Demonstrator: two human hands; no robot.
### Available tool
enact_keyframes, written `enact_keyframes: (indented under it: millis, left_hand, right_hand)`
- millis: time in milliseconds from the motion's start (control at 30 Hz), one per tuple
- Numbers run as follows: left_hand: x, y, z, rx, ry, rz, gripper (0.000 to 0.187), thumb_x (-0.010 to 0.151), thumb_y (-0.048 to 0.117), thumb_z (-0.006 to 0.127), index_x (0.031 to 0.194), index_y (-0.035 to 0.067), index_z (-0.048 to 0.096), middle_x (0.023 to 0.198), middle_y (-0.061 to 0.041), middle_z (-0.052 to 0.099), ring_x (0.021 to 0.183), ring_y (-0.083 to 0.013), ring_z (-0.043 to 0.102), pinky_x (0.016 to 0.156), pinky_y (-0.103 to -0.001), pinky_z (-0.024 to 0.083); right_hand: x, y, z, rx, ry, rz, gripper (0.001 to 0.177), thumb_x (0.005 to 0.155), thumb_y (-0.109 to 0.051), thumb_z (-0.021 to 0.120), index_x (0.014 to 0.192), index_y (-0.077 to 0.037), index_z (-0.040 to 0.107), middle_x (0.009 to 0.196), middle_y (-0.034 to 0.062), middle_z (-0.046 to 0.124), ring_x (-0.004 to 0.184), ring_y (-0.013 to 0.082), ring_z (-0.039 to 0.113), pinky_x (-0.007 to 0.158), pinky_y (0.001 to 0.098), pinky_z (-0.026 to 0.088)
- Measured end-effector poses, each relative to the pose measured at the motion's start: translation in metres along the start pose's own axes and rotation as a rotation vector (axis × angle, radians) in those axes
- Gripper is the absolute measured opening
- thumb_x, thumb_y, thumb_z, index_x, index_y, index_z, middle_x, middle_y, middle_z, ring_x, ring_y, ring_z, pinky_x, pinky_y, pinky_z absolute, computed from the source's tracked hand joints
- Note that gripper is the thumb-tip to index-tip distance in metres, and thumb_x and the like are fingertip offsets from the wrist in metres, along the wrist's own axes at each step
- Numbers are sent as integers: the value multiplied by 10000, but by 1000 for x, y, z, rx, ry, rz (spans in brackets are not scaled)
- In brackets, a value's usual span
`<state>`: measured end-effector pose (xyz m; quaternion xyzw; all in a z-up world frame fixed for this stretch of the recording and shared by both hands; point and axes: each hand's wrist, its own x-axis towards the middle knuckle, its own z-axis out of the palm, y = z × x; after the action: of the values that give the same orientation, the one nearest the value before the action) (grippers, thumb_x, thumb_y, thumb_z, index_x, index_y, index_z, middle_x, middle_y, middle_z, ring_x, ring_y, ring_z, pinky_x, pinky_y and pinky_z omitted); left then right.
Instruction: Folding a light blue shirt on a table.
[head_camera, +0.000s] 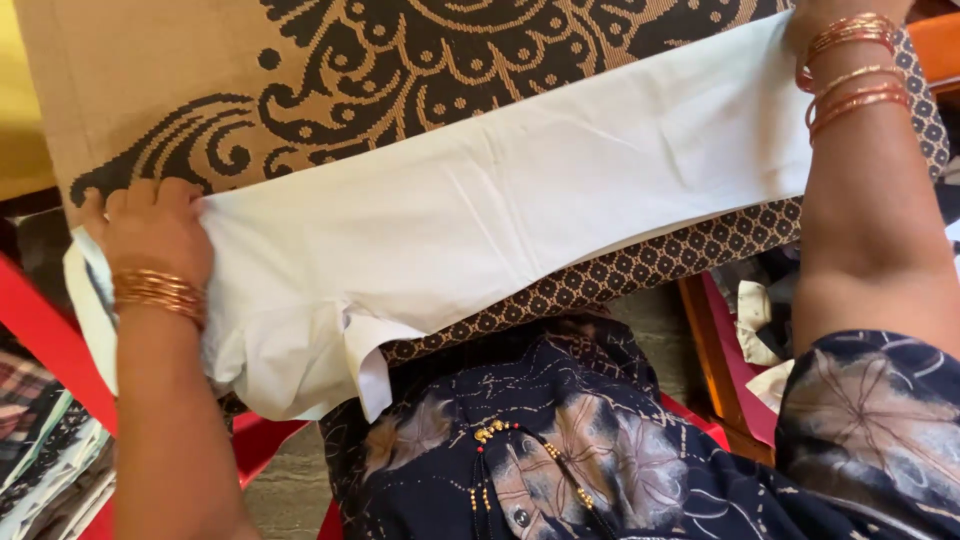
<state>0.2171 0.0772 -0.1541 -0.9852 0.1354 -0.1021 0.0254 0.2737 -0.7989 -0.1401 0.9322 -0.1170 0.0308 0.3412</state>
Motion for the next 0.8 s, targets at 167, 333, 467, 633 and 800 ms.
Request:
enact_keyframes:
  millis: [167,333,467,633,800]
  left_hand:
    - [-13,57,-39,-47,208,3,300,1023,100,569,1318,108,626,1507,-115,544,1453,-348,440,1236,-684,155]
    - [-16,141,-48,-177,42,180,480,1118,282,507,1588,185,495,1765,-92,342,1626,-335,265,1225,-769,64]
    - [-28,134,-48,-225,-196,107,747,920,598,491,1577,266,365,1689,-62,248,1544,-344,161,1033,-857,6]
    - [-39,98,-64,-182,-193,-22,813,914,711,437,1599,282,344,1692,-123,214,1546,-404,132,1015,-887,7]
    - [-40,97,-74,-233,-124,-96,830,894,720,447,1584,267,359,1700,-190,197,1536,-496,121,971,-920,25]
  right_hand:
    - [-14,-58,-23,717,16,-134,194,912,-216,680,1074,-113,704,904,77,746,741,265,699,603,422,543]
    - [-102,-178,-151,1410,32,-217,337,994,-146,557,1320,-77,608,1076,61,736,902,259,682,757,411,545]
    - [-144,-203,-231,878,143,-752,664,1049,-363,566,1593,-49,350,1631,174,339,1460,316,332,1178,524,285]
    - [-99,-120,-120,545,-64,-407,655,1022,-333,507,1614,-104,347,1735,104,244,1574,283,236,1221,499,245]
    - [-72,-36,-53,759,-209,134,596,1105,-468,304,1665,-280,224,1742,7,133,1597,296,139,1249,552,94]
